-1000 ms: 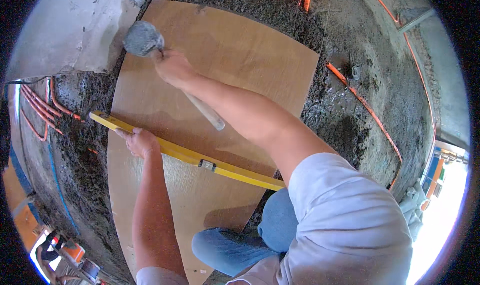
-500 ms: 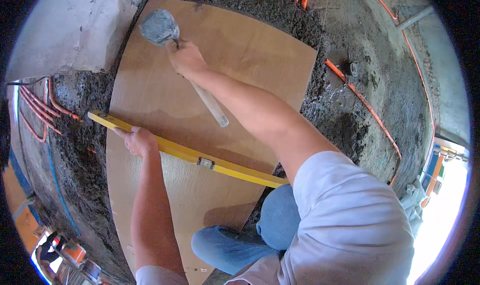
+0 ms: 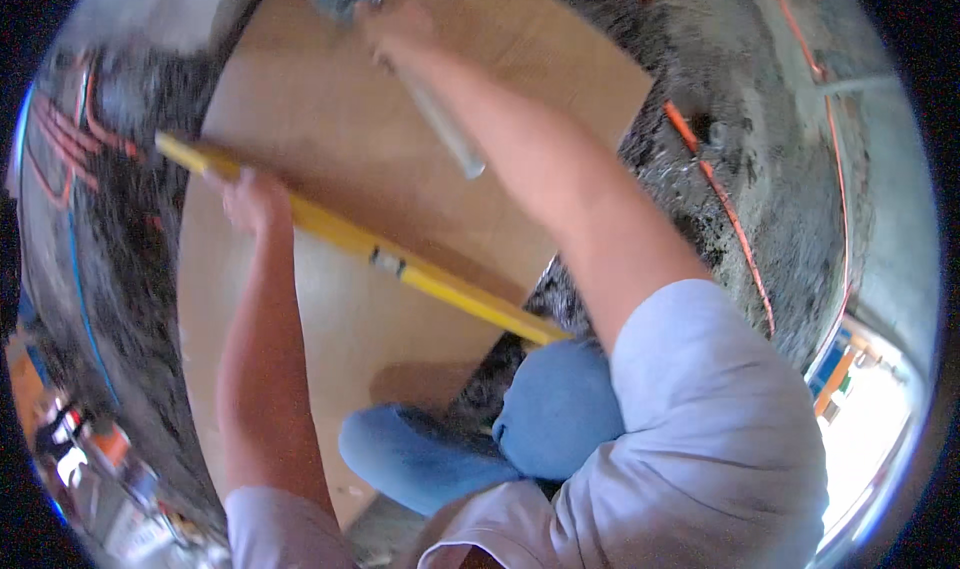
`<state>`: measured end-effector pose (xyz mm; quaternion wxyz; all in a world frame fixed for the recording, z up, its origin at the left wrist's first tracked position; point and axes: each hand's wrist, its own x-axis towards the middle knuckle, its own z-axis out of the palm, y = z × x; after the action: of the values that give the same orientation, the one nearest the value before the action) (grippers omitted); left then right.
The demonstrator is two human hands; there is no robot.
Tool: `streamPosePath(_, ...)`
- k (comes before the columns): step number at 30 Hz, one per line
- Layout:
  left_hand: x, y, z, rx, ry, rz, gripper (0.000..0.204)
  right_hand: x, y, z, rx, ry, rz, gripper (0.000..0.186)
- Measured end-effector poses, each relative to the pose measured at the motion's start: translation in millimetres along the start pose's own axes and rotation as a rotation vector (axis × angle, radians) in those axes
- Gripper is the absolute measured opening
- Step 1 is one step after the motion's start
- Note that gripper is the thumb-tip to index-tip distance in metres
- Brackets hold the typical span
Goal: Laying down floor tiles and leveling them with a mallet and level.
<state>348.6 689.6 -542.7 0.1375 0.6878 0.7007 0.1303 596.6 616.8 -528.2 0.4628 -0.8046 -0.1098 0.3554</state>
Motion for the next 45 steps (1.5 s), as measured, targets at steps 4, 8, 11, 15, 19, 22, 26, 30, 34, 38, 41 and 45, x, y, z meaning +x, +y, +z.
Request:
streamPosePath(4,6,14,-6,0.213,-0.198,0.015,0.065,7,-4,-18,0.078,-0.043,-0.086,0.039)
streamPosePath(8,10,2,9,-0.025,-0.05,-0.132,0.048,-16,-21,-17,0.054,-0.165,0.136,0.037)
streamPosePath(11,-5,9,-2,-0.093,-0.047,-0.145,0.052,-4,-20,-25,0.138,-0.305,0.358,0.036)
streamPosePath(15,-13,17,-34,-0.178,-0.005,-0.166,0.054,17,-20,-44,0.267,-0.46,0.609,0.035)
streamPosePath(19,29,1,-94,-0.832,-1.14,-0.366,0.053,26,-30,-54,0.437,-0.645,0.827,0.034)
streamPosePath(22,-7,5,-28,-0.464,-0.552,-0.273,0.05,-31,19,-14,0.072,-0.231,-0.052,0.032)
streamPosePath(26,31,-7,-58,-0.66,-0.991,-0.222,0.041,-23,13,-51,0.486,-0.807,0.586,0.033)
streamPosePath(30,-10,23,6,-0.002,-0.037,-0.121,0.037,-56,14,-27,0.055,-0.209,0.011,0.032)
streamPosePath(34,6,4,6,0.168,0.26,-0.333,0.035,-18,60,-16,1.021,-1.187,0.384,0.031)
streamPosePath(38,-10,-15,-4,-0.476,0.081,-0.312,0.065,-7,56,-28,-0.002,-0.139,0.018,0.047)
streamPosePath(41,-19,-121,-10,-0.337,0.261,-0.081,0.061,3,46,-44,-0.036,-0.35,-0.038,0.045)
streamPosePath(45,-39,-280,-52,0.154,0.27,-0.003,0.058,11,25,-44,-0.176,-0.2,-0.007,0.043)
